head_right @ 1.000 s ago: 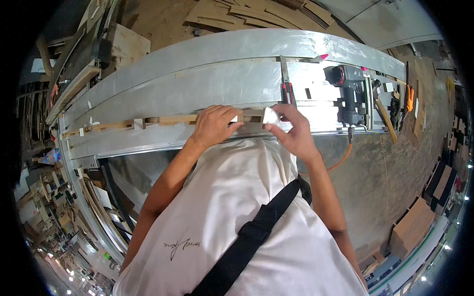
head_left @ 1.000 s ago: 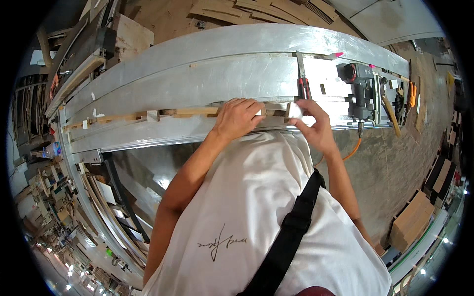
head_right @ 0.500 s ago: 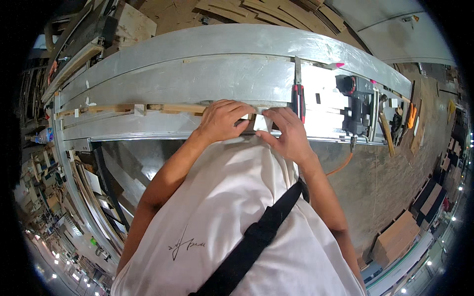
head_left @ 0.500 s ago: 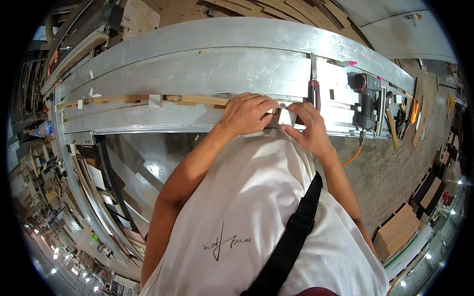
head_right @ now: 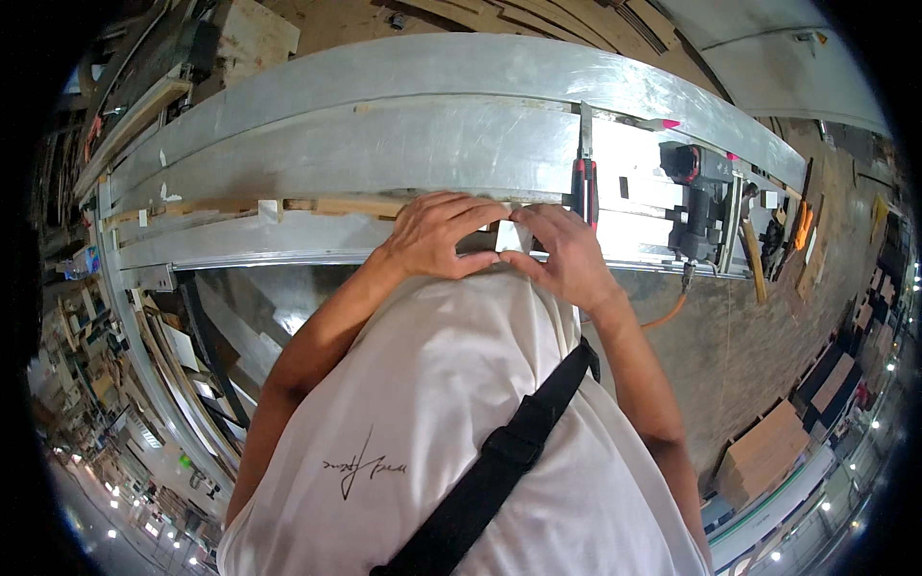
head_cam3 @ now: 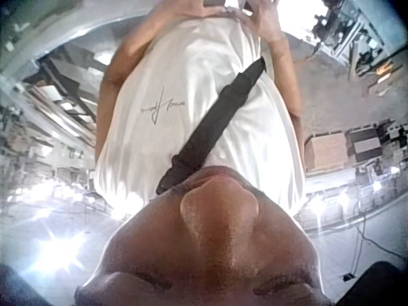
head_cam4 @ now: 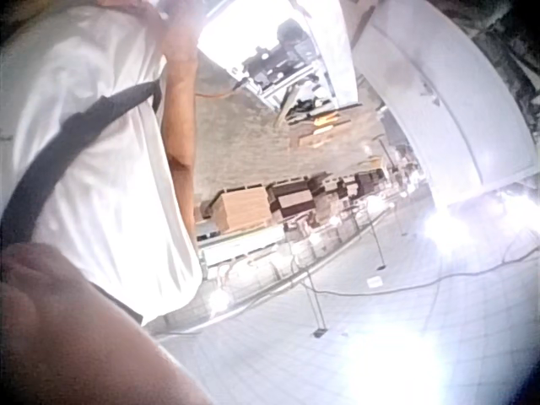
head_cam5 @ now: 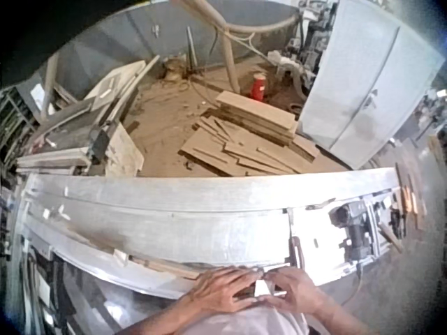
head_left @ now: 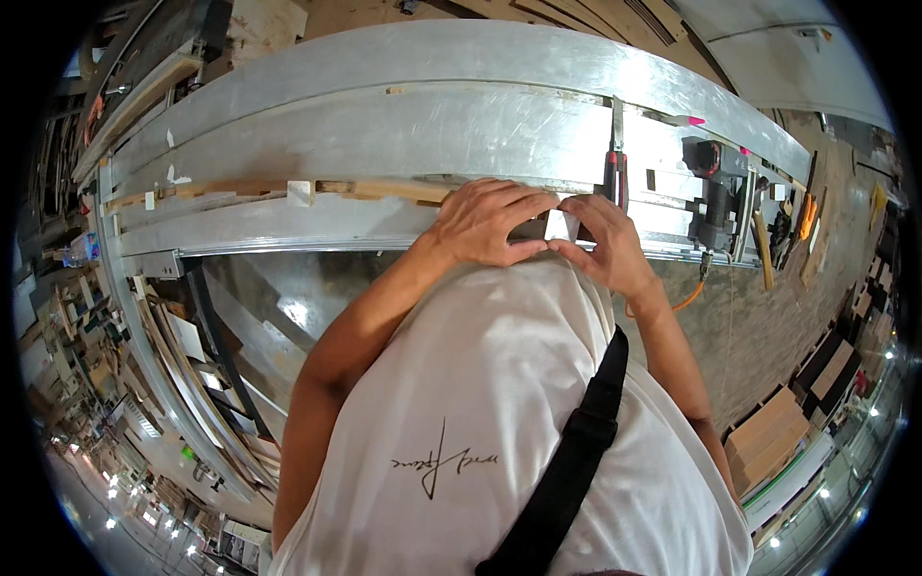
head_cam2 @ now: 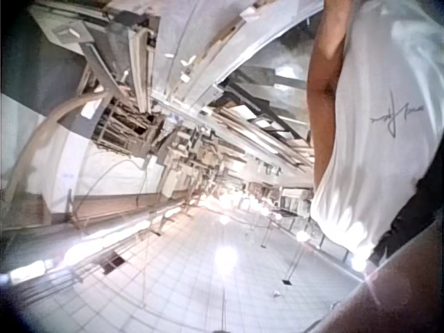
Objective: The person aligns wood pieces on a metal workbench, uses a scraper to clean a surface, secures a wood block using a pneumatic stapler, hammers a piece, and applies glue from a bottle.
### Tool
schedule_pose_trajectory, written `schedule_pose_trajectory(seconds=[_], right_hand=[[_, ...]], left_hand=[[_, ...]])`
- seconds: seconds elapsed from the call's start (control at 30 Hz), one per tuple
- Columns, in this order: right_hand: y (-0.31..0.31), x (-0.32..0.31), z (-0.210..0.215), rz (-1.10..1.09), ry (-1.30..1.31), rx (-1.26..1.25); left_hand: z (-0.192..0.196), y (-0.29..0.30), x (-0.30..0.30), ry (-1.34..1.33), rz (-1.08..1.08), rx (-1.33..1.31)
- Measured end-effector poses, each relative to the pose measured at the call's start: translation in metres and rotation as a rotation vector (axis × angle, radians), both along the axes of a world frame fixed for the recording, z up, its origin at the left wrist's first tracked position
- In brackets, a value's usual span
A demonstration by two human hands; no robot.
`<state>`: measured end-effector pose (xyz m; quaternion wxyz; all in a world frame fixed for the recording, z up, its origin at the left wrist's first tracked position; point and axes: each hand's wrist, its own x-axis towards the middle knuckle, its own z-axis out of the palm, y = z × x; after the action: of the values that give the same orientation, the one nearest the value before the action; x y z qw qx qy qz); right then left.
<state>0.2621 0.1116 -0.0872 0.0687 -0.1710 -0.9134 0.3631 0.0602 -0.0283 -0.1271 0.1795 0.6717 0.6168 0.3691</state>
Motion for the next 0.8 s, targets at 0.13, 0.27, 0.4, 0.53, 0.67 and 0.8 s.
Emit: schedule_pose_trajectory(seconds=[0.13,0.27,0.4,0.53,0.67,0.8], right_hand=[[0.003,0.0,0.002,0.01,-0.041,0.003],[0.007,0.004,0.004,0.003,-0.018,-0.018],[0.003,0.012,-0.007,-0.073,0.021,-0.08],[0.007,0.011,-0.012,-0.054,0.063,-0.079],[0.012,0.014,-0.02,-0.009,0.031,-0.087],[0.018,0.011,-0.02,0.021,0.08,-0.071]], left_hand=[[-0.009,-0.001,-0.002,0.035,-0.023,0.01],[-0.002,0.003,-0.003,0.008,-0.044,-0.047],[-0.002,0.004,-0.001,0.005,-0.037,-0.059],[-0.001,0.007,-0.003,-0.006,-0.034,-0.068],[-0.004,0.008,-0.004,0.028,-0.07,-0.094],[-0.002,0.011,-0.005,0.013,-0.076,-0.075]])
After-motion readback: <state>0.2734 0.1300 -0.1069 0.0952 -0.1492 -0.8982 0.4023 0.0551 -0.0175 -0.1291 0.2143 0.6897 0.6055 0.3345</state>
